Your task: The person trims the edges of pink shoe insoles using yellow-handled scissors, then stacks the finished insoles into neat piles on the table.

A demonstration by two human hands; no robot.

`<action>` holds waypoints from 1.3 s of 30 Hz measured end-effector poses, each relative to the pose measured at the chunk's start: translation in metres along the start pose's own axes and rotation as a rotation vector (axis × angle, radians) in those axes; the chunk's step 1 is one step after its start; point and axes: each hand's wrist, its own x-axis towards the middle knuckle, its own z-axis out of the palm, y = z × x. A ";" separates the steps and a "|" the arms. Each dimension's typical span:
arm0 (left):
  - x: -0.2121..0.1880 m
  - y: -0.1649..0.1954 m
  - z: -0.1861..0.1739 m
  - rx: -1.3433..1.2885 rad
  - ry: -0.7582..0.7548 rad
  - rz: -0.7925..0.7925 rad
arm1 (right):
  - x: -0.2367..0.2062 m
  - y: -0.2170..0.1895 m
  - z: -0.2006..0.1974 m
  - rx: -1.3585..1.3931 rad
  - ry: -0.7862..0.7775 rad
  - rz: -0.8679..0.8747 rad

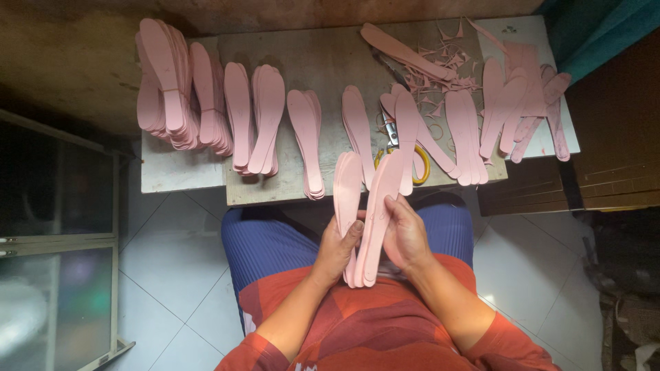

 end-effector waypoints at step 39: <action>0.037 0.080 -0.022 -0.484 0.185 0.214 | -0.036 0.014 0.039 -0.664 -0.429 0.272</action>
